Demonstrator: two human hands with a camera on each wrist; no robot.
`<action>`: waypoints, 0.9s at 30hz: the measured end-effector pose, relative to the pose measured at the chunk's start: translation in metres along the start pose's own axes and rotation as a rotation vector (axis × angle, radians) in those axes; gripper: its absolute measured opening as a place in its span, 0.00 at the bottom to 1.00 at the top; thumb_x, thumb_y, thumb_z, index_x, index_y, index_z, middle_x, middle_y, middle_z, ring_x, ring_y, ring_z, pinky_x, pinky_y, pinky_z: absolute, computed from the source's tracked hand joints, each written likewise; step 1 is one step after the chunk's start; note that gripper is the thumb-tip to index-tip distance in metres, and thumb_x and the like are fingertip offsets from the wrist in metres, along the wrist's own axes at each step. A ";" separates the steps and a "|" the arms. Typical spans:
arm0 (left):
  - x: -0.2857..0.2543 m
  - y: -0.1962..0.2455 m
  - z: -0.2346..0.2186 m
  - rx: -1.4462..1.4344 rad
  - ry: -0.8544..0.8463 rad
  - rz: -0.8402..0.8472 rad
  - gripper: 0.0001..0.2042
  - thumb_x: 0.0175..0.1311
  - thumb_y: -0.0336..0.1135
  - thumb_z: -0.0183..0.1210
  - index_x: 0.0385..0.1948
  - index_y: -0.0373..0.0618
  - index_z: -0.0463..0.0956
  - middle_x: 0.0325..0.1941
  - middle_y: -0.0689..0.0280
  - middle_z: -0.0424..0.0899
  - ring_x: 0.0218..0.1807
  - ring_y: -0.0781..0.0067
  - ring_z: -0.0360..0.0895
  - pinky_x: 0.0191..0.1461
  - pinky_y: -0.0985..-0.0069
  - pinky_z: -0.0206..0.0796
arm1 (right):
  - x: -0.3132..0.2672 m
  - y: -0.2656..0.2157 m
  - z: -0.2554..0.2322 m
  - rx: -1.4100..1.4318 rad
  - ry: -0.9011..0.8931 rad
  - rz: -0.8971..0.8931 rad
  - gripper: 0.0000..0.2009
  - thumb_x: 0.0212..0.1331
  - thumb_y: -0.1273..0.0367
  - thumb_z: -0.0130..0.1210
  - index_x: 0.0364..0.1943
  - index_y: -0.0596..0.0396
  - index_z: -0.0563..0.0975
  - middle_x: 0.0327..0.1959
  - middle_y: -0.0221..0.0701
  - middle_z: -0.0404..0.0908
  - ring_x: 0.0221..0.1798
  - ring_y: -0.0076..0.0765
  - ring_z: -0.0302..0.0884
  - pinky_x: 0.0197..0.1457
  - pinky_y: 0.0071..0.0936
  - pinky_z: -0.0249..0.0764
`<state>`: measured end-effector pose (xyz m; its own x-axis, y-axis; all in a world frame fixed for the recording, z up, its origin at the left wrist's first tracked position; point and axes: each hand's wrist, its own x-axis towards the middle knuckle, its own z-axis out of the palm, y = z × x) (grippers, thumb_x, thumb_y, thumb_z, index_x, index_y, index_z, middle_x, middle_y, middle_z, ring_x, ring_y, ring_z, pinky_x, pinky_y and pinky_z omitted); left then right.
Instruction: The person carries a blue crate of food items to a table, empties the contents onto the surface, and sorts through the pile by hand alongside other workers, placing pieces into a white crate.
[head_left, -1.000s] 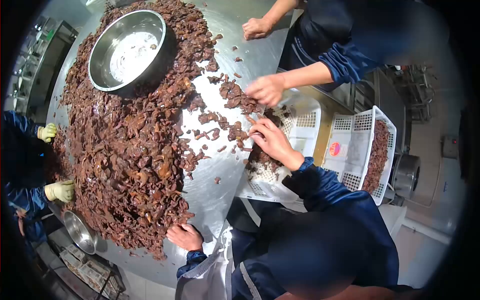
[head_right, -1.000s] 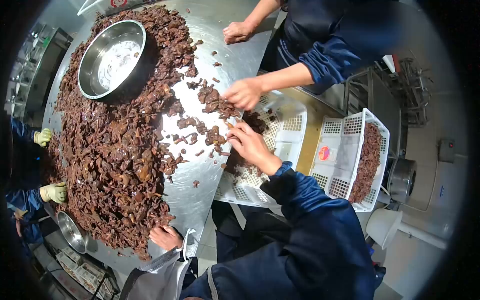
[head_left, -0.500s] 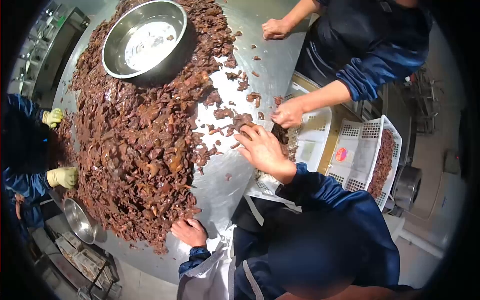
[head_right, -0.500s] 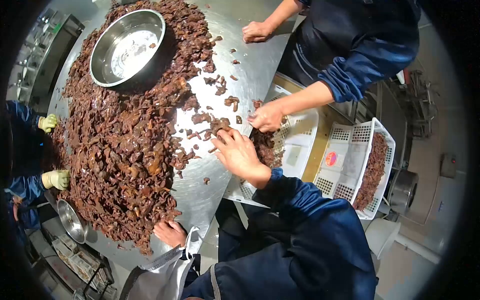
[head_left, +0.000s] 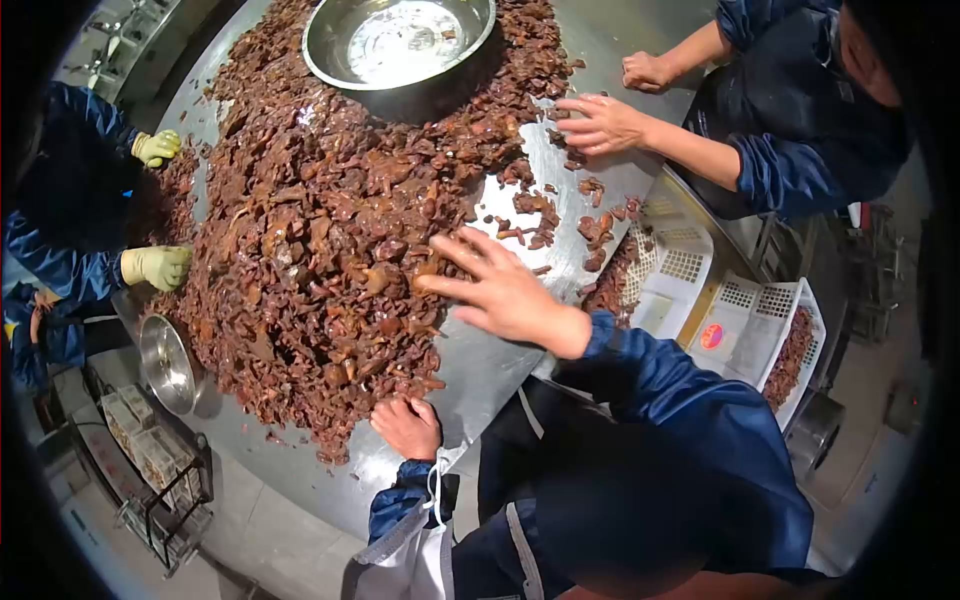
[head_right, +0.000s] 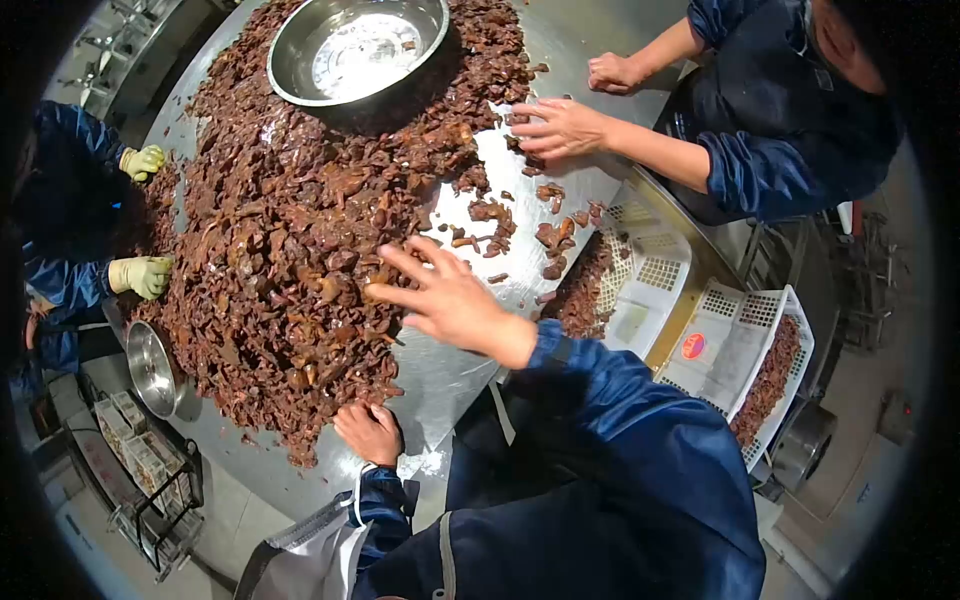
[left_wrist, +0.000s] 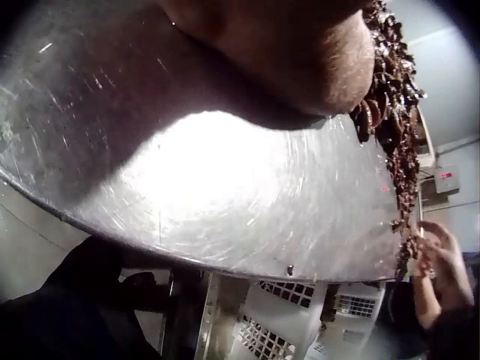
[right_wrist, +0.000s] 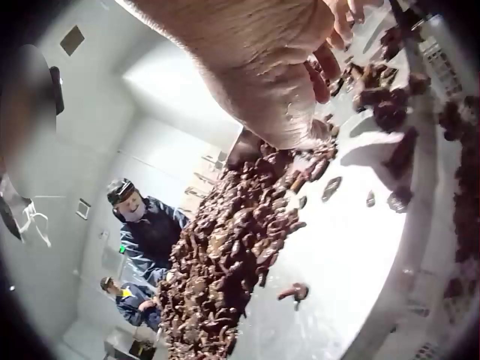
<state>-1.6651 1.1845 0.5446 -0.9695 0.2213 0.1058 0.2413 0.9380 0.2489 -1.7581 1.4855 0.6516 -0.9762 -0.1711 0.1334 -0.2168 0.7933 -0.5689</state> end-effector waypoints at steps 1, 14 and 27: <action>0.001 0.003 0.000 -0.014 -0.005 -0.003 0.09 0.63 0.37 0.56 0.37 0.41 0.72 0.41 0.51 0.69 0.45 0.45 0.67 0.51 0.52 0.59 | 0.010 -0.003 0.014 -0.010 -0.004 -0.066 0.35 0.50 0.65 0.71 0.67 0.27 0.74 0.81 0.29 0.54 0.80 0.56 0.52 0.75 0.54 0.62; 0.001 0.008 0.001 -0.034 -0.007 -0.013 0.10 0.62 0.38 0.58 0.39 0.43 0.73 0.40 0.52 0.72 0.46 0.46 0.69 0.52 0.50 0.59 | -0.040 0.069 -0.031 0.141 0.275 0.340 0.32 0.44 0.87 0.53 0.60 0.51 0.76 0.62 0.43 0.78 0.69 0.57 0.71 0.69 0.43 0.71; 0.005 0.005 0.000 -0.046 -0.008 -0.001 0.09 0.60 0.36 0.57 0.36 0.42 0.72 0.39 0.51 0.69 0.45 0.44 0.68 0.51 0.50 0.59 | -0.058 0.084 -0.064 0.610 0.157 0.831 0.13 0.67 0.78 0.46 0.52 0.64 0.78 0.41 0.33 0.88 0.42 0.22 0.82 0.48 0.25 0.79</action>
<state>-1.6687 1.1905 0.5467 -0.9700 0.2227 0.0975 0.2418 0.9251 0.2928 -1.7188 1.5994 0.6482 -0.8174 0.4064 -0.4083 0.5123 0.1885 -0.8379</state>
